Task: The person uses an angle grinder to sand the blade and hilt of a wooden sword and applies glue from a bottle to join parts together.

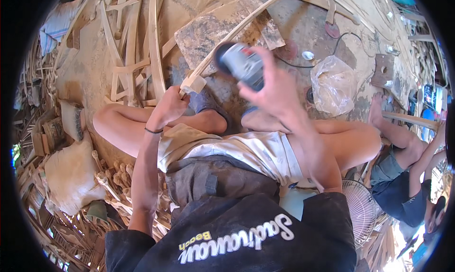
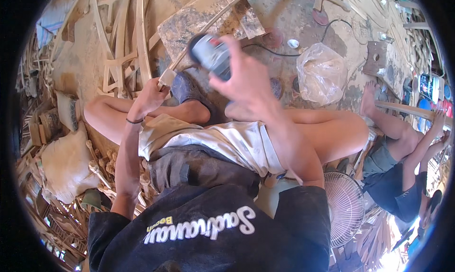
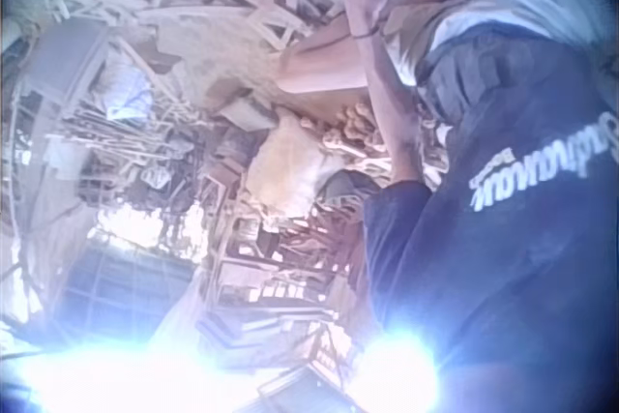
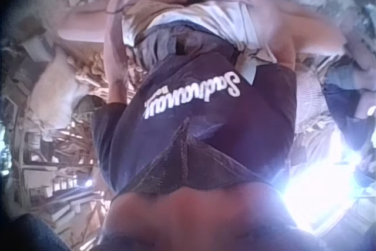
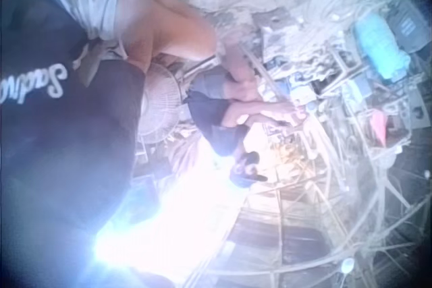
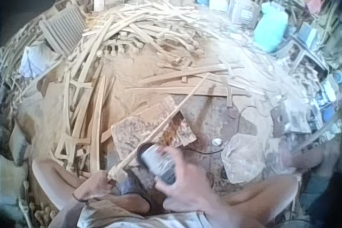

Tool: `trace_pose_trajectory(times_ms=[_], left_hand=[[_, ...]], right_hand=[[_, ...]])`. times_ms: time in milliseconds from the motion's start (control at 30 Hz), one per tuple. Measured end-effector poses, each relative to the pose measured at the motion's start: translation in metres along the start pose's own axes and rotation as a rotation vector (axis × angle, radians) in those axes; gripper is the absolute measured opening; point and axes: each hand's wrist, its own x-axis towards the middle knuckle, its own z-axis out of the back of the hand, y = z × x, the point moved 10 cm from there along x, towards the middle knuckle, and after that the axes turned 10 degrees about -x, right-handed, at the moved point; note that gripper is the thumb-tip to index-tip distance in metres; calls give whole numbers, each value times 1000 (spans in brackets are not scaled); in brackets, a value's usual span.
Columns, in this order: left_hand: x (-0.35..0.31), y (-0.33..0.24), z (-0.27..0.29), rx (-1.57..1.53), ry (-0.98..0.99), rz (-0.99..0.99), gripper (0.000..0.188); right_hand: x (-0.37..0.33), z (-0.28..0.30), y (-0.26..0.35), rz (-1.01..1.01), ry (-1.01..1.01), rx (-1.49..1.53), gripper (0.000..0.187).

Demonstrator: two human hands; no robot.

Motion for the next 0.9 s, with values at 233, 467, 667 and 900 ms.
trace_pose_trajectory(times_ms=[233,467,667,900], left_hand=[[-6,-3,0,29,-28,-56,23],[-9,-10,11,92,-135,-79,23],[-29,-34,25,235,-269,12,23],[-73,-69,50,240,-531,-4,23]], right_hand=[[11,-5,-7,-31,2,-23,80],[22,54,-76,-115,-398,63,82],[-4,28,-97,-318,-254,673,79],[6,8,-169,-377,-175,1674,46]])
